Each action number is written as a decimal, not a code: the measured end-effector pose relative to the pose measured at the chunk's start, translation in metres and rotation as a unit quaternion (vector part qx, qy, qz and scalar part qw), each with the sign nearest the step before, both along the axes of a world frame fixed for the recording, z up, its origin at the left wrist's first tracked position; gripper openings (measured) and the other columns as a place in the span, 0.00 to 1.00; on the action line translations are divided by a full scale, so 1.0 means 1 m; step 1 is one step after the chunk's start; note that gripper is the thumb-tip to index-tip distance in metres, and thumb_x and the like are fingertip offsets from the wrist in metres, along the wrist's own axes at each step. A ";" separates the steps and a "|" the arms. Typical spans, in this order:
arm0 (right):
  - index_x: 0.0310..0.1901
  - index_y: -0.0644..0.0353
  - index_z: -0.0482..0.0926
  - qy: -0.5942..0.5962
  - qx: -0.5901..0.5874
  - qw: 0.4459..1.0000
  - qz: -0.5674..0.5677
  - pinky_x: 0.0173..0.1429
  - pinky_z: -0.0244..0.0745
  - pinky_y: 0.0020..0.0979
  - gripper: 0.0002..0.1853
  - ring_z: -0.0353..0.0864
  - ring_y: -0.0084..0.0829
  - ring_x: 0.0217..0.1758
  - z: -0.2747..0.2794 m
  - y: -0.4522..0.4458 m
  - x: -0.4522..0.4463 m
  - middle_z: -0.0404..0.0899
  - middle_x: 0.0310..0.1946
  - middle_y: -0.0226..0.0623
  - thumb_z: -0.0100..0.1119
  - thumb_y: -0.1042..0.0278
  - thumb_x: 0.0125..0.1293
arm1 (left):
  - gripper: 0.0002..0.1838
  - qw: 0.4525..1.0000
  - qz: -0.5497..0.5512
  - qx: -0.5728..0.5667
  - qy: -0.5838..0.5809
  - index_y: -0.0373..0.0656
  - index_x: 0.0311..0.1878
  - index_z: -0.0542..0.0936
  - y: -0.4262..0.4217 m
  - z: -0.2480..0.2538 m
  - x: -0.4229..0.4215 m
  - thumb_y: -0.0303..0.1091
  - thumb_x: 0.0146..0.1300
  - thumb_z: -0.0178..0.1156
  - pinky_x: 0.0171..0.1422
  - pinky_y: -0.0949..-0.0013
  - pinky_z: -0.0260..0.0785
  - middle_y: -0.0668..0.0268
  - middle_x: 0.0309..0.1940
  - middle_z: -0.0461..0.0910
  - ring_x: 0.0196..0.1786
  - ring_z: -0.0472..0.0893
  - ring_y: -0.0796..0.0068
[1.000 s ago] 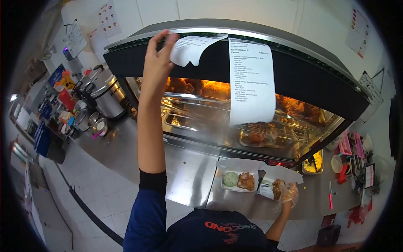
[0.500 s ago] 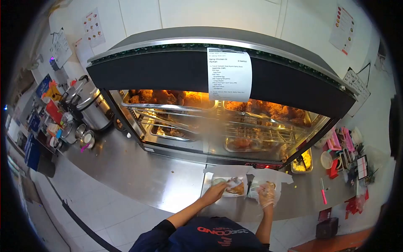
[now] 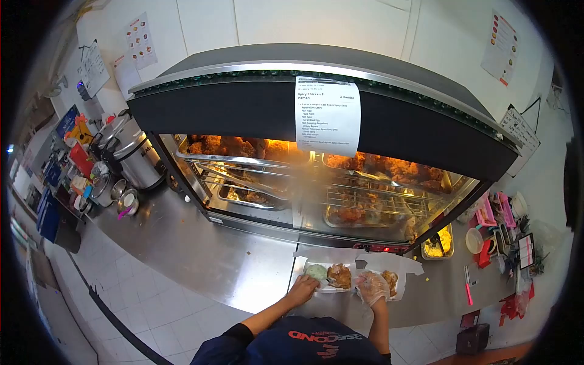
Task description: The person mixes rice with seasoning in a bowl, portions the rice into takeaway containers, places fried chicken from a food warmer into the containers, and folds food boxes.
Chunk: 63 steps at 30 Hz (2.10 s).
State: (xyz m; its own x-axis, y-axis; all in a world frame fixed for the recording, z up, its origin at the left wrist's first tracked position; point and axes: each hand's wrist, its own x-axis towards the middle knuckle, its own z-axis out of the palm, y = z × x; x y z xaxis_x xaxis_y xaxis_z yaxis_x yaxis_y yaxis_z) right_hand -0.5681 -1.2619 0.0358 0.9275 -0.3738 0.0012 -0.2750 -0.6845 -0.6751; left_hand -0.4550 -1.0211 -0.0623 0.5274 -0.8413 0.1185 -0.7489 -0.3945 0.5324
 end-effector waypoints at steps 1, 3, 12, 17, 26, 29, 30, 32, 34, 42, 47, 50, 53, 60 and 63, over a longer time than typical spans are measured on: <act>0.48 0.58 0.78 0.001 0.026 1.000 0.011 0.48 0.73 0.34 0.18 0.79 0.34 0.43 -0.008 -0.002 0.002 0.80 0.40 0.40 0.60 0.55 0.62 | 0.11 0.997 0.033 -0.020 -0.060 0.46 0.43 0.77 -0.001 0.014 -0.002 0.28 0.55 0.58 0.56 0.62 0.59 0.61 0.42 0.76 0.52 0.71 0.64; 0.53 0.56 0.75 -0.029 0.127 0.991 0.031 0.50 0.73 0.36 0.22 0.79 0.36 0.45 -0.009 -0.005 0.006 0.79 0.43 0.41 0.59 0.52 0.63 | 0.10 0.977 0.096 -0.060 -0.181 0.47 0.42 0.77 -0.004 0.050 -0.005 0.33 0.56 0.61 0.54 0.62 0.58 0.63 0.42 0.75 0.50 0.71 0.63; 0.70 0.37 0.54 -0.354 0.820 0.421 0.161 0.61 0.56 0.71 0.37 0.57 0.62 0.68 0.093 0.053 0.067 0.52 0.71 0.46 0.27 0.28 0.64 | 0.26 0.943 0.022 -0.285 -0.172 0.47 0.37 0.75 -0.024 0.207 -0.019 0.56 0.44 0.71 0.51 0.64 0.57 0.67 0.37 0.74 0.40 0.74 0.68; 0.70 0.30 0.53 -0.391 0.802 0.424 0.156 0.65 0.40 0.74 0.35 0.49 0.60 0.72 0.101 0.068 0.077 0.54 0.71 0.41 0.26 0.27 0.65 | 0.15 0.954 0.034 -0.194 -0.225 0.45 0.35 0.75 -0.029 0.198 -0.023 0.46 0.55 0.64 0.50 0.66 0.58 0.67 0.30 0.72 0.37 0.74 0.70; 0.68 0.52 0.59 -0.381 0.705 0.593 -0.071 0.71 0.53 0.49 0.37 0.59 0.45 0.69 0.135 0.072 0.053 0.65 0.63 0.44 0.38 0.33 0.67 | 0.23 0.943 -0.088 -0.300 -0.112 0.42 0.40 0.76 -0.018 0.255 0.009 0.42 0.45 0.74 0.45 0.64 0.67 0.63 0.36 0.76 0.38 0.76 0.65; 0.62 0.59 0.65 -0.376 0.676 0.632 -0.055 0.66 0.64 0.42 0.33 0.70 0.43 0.62 0.125 0.062 0.045 0.73 0.54 0.44 0.45 0.38 0.67 | 0.26 0.830 0.134 -0.533 -0.097 0.43 0.43 0.65 -0.004 0.327 0.065 0.29 0.47 0.73 0.61 0.63 0.61 0.58 0.46 0.70 0.53 0.71 0.65; 0.60 0.60 0.66 -0.373 0.680 0.628 -0.065 0.64 0.66 0.42 0.32 0.72 0.43 0.59 0.125 0.063 0.045 0.74 0.52 0.44 0.45 0.39 0.68 | 0.34 0.786 0.138 -0.597 -0.079 0.42 0.53 0.61 -0.009 0.355 0.079 0.29 0.48 0.72 0.64 0.62 0.60 0.56 0.51 0.65 0.58 0.67 0.68; 0.56 0.62 0.69 -0.367 0.687 0.622 -0.085 0.59 0.71 0.41 0.29 0.76 0.43 0.54 0.125 0.065 0.044 0.77 0.47 0.44 0.47 0.42 0.68 | 0.37 0.828 0.186 -0.516 -0.117 0.41 0.59 0.55 -0.010 0.397 0.093 0.28 0.51 0.70 0.61 0.63 0.63 0.55 0.48 0.71 0.54 0.72 0.69; 0.55 0.62 0.70 -0.348 0.704 0.615 -0.071 0.57 0.73 0.41 0.28 0.77 0.44 0.52 0.123 0.065 0.042 0.78 0.46 0.44 0.46 0.43 0.69 | 0.38 0.856 0.168 -0.488 0.024 0.41 0.61 0.53 -0.013 0.411 0.107 0.28 0.53 0.69 0.55 0.66 0.68 0.56 0.45 0.76 0.50 0.76 0.70; 0.52 0.63 0.72 -0.311 0.717 0.618 -0.085 0.51 0.77 0.42 0.23 0.81 0.43 0.43 0.113 0.063 0.037 0.80 0.39 0.43 0.46 0.48 0.71 | 0.34 0.857 0.125 -0.465 0.182 0.38 0.62 0.54 -0.005 0.391 0.098 0.19 0.58 0.62 0.47 0.76 0.73 0.56 0.38 0.81 0.42 0.82 0.75; 0.51 0.62 0.73 -0.306 0.718 0.619 -0.086 0.48 0.78 0.40 0.22 0.81 0.41 0.39 0.106 0.062 0.040 0.80 0.37 0.42 0.46 0.50 0.71 | 0.34 0.854 0.116 -0.470 0.192 0.38 0.63 0.54 0.000 0.390 0.095 0.18 0.57 0.62 0.48 0.75 0.73 0.55 0.39 0.80 0.43 0.82 0.75; 0.51 0.62 0.73 -0.296 0.718 0.623 -0.088 0.48 0.78 0.41 0.21 0.81 0.40 0.38 0.102 0.064 0.042 0.80 0.36 0.41 0.47 0.50 0.71 | 0.34 0.850 0.114 -0.476 0.196 0.38 0.63 0.54 0.000 0.387 0.094 0.18 0.57 0.62 0.49 0.74 0.73 0.55 0.40 0.80 0.44 0.81 0.74; 0.50 0.61 0.74 -0.270 0.723 0.629 -0.100 0.46 0.77 0.41 0.21 0.80 0.39 0.36 0.101 0.065 0.042 0.79 0.36 0.40 0.48 0.50 0.71 | 0.34 0.843 0.118 -0.483 0.204 0.38 0.63 0.55 0.000 0.387 0.093 0.18 0.57 0.62 0.50 0.74 0.73 0.55 0.40 0.80 0.44 0.81 0.74; 0.49 0.60 0.74 -0.264 0.728 0.628 -0.076 0.45 0.76 0.40 0.19 0.79 0.37 0.37 0.092 0.064 0.044 0.79 0.35 0.38 0.48 0.52 0.71 | 0.31 0.846 0.117 -0.478 0.206 0.38 0.61 0.57 0.000 0.388 0.095 0.18 0.57 0.61 0.49 0.74 0.74 0.54 0.40 0.80 0.44 0.81 0.74; 0.51 0.60 0.74 -0.268 0.736 0.616 -0.081 0.44 0.76 0.39 0.18 0.79 0.36 0.37 0.092 0.065 0.045 0.79 0.35 0.38 0.47 0.54 0.72 | 0.30 0.845 0.119 -0.481 0.201 0.38 0.60 0.58 -0.002 0.389 0.094 0.18 0.58 0.60 0.49 0.74 0.75 0.54 0.40 0.80 0.44 0.81 0.74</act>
